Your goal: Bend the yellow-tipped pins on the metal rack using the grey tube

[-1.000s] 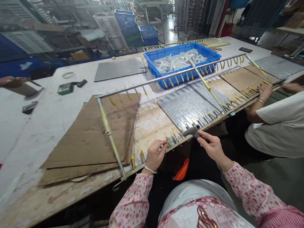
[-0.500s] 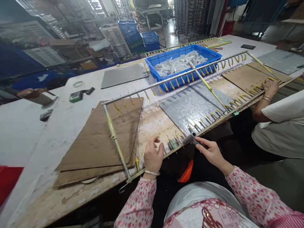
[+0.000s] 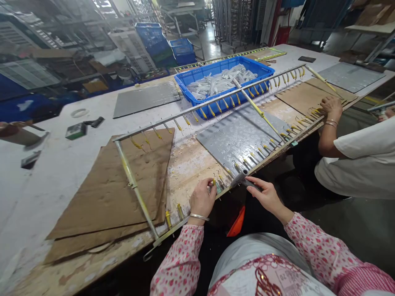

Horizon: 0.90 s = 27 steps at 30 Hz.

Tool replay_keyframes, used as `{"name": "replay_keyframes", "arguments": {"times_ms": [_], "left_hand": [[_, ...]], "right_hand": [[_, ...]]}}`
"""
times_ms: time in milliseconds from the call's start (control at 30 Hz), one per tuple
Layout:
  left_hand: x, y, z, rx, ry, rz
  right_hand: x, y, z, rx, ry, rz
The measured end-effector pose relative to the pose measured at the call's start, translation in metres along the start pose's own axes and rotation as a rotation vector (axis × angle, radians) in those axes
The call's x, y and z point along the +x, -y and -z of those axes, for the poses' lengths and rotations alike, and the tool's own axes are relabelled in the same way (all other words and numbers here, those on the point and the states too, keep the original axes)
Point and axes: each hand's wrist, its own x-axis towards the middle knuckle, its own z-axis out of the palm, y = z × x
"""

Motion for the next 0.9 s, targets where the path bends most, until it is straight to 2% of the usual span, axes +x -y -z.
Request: {"name": "replay_keyframes", "arguments": {"times_ms": [167,233,333,433,500,733,900], "left_hand": [[-0.005,0.001,-0.003,-0.141,0.045,-0.026],[-0.006,0.002,-0.007,-0.178,0.005,-0.07],[-0.006,0.002,-0.014,-0.235,-0.079,-0.197],[-0.005,0.001,-0.022,-0.276,-0.076,-0.348],[-0.004,0.001,-0.024,-0.264,-0.063,-0.398],[-0.002,0.002,-0.024,-0.178,-0.038,-0.378],[-0.002,0.0,-0.024,-0.1,-0.034,-0.364]], "right_hand": [[-0.001,-0.002,0.001,0.005,-0.007,-0.018],[-0.001,-0.002,0.002,0.007,-0.01,-0.024],[0.002,0.002,0.002,0.004,-0.029,0.003],[0.005,0.008,0.004,-0.021,-0.039,0.048],[0.007,0.012,0.006,-0.044,-0.035,0.087],[0.006,0.031,0.015,-0.169,-0.004,0.271],[0.001,0.04,0.021,-0.253,0.033,0.501]]}}
